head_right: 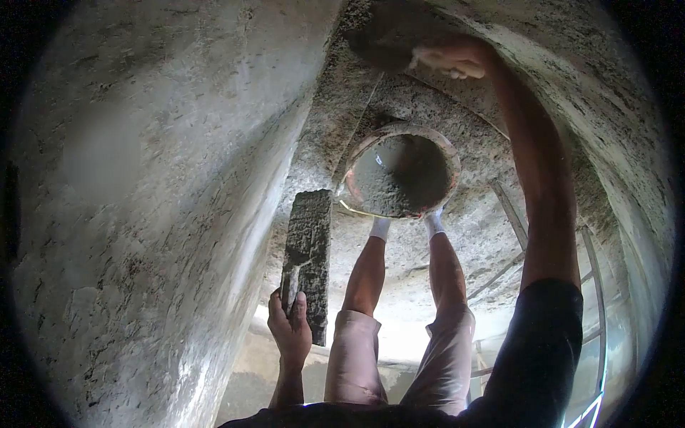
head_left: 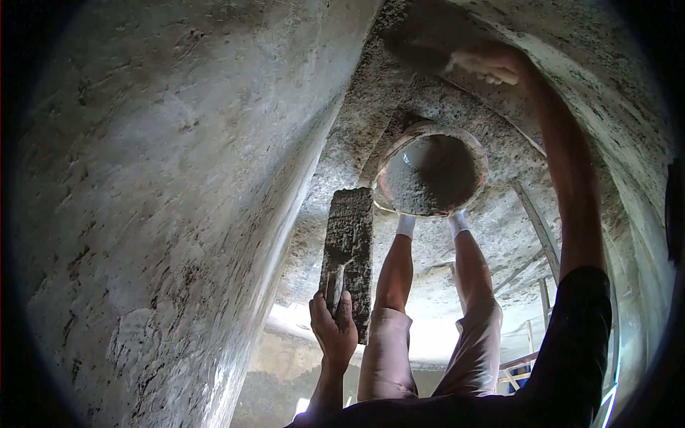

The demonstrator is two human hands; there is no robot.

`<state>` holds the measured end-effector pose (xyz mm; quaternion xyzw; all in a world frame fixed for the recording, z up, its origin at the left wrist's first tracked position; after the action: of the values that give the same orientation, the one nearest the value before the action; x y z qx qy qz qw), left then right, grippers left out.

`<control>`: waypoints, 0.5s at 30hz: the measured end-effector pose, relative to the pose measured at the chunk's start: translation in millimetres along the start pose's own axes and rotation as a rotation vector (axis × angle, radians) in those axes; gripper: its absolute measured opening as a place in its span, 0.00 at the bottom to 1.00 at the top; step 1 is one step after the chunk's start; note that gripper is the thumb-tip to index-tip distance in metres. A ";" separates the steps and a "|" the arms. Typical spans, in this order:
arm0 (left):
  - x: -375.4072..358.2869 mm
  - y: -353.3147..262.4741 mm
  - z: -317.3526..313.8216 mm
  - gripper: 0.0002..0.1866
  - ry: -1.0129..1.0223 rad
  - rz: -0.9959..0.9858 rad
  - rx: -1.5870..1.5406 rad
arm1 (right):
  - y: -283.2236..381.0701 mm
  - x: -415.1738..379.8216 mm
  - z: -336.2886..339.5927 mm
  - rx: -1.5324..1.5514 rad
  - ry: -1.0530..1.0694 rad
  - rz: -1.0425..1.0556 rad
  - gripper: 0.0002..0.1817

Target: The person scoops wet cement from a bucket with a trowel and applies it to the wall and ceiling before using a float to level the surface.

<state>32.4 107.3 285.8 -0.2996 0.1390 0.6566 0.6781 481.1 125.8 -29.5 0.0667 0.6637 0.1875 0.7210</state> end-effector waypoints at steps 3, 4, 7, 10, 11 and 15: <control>-1.9 3.4 -1.0 0.18 0.006 0.001 0.024 | -25.2 12.4 17.2 0.059 0.003 -0.108 0.25; -0.5 3.5 -2.5 0.18 0.006 -0.003 0.017 | -21.4 5.7 18.5 0.078 -0.057 -0.038 0.25; -1.0 1.7 -4.4 0.17 0.001 -0.010 0.014 | -20.4 3.2 5.9 0.105 -0.012 -0.012 0.26; -0.5 -0.5 -7.6 0.16 -0.001 -0.014 -0.006 | -10.0 9.2 -29.3 0.142 0.090 0.017 0.25; 0.4 -3.4 -7.5 0.16 0.002 -0.016 -0.010 | -0.9 13.9 -35.9 0.119 0.102 0.068 0.25; 0.8 -10.0 -3.9 0.15 0.034 -0.034 0.039 | 10.8 20.4 -18.8 0.071 0.061 0.051 0.25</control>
<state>43.0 106.0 284.5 -0.2997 0.1580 0.6372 0.6922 461.7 140.3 -46.8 0.1033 0.6897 0.1840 0.6926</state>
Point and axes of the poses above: each hand's wrist, its own x-axis towards the middle knuckle, its own z-axis out of the back of the hand, y = z × x, the point moved 6 cm from there along x, towards the middle knuckle
